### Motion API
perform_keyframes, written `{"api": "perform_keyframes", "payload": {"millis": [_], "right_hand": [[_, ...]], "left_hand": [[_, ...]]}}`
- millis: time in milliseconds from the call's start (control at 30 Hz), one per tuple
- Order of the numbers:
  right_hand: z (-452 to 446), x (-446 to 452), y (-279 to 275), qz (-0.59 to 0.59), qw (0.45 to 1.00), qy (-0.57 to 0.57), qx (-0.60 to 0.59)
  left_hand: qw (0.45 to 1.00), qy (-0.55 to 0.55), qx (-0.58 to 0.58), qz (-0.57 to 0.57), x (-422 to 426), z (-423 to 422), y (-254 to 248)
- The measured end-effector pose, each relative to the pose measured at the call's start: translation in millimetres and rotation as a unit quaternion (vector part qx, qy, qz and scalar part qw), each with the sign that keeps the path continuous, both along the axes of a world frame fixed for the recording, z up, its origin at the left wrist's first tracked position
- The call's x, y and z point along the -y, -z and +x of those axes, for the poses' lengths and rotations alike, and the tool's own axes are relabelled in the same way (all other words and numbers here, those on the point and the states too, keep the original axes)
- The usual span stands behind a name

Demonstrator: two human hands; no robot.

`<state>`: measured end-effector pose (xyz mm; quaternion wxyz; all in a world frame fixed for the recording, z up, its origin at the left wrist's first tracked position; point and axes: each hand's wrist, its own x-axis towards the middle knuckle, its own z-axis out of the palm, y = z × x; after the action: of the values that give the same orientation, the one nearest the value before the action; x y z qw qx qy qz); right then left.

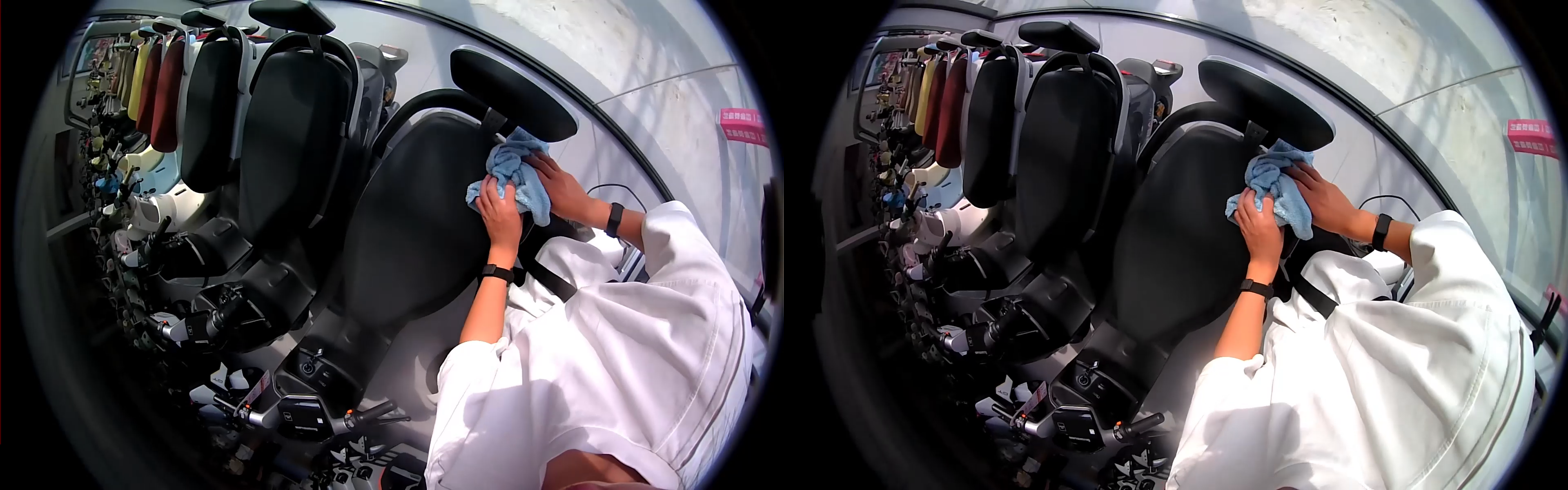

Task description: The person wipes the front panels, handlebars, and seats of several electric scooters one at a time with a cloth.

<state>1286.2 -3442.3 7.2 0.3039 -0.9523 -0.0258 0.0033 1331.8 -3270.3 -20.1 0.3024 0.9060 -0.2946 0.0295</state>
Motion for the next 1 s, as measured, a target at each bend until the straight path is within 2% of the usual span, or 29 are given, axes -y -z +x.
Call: {"api": "perform_keyframes", "payload": {"millis": [67, 133, 200, 267, 333, 400, 433, 567, 600, 667, 733, 833, 1000], "right_hand": [[13, -2, 8, 0.001, 1.000, 0.016, -0.025], [33, -17, 9, 0.055, 0.996, 0.066, -0.036], [58, -27, 14, 0.047, 0.997, 0.066, -0.001], [81, -38, 14, -0.003, 0.997, 0.067, -0.038], [97, -48, 19, -0.019, 0.998, 0.062, -0.028], [116, -57, 21, -0.091, 0.993, 0.053, -0.045], [125, -59, 22, -0.096, 0.994, 0.040, -0.012], [168, -81, 27, -0.080, 0.994, 0.055, -0.047], [177, -87, 29, -0.084, 0.994, 0.042, -0.049], [190, -98, 31, -0.180, 0.982, -0.002, 0.060], [201, -110, 38, -0.186, 0.981, -0.030, 0.045], [212, -131, 36, -0.275, 0.959, -0.067, -0.019], [222, -197, 40, -0.279, 0.949, -0.145, -0.036]], "left_hand": [[1.000, -0.018, 0.002, 0.010, 13, 29, -3], [0.999, -0.036, 0.005, 0.014, 14, 53, 3], [0.997, -0.050, 0.053, 0.017, 3, 75, 12], [0.995, -0.054, 0.081, 0.028, -13, 94, 10], [0.994, -0.051, 0.083, 0.041, -28, 108, 8], [0.992, -0.054, 0.105, 0.037, -35, 124, 10], [0.991, -0.065, 0.114, 0.037, -38, 131, 11], [0.987, -0.125, 0.102, 0.022, -51, 153, 15], [0.985, -0.138, 0.098, 0.021, -56, 157, 15], [0.983, -0.163, 0.086, 0.010, -69, 164, 17], [0.980, -0.185, 0.071, 0.016, -85, 166, 19], [0.974, -0.223, 0.042, 0.029, -110, 167, 25], [0.950, -0.309, -0.036, 0.028, -173, 146, 29]]}}
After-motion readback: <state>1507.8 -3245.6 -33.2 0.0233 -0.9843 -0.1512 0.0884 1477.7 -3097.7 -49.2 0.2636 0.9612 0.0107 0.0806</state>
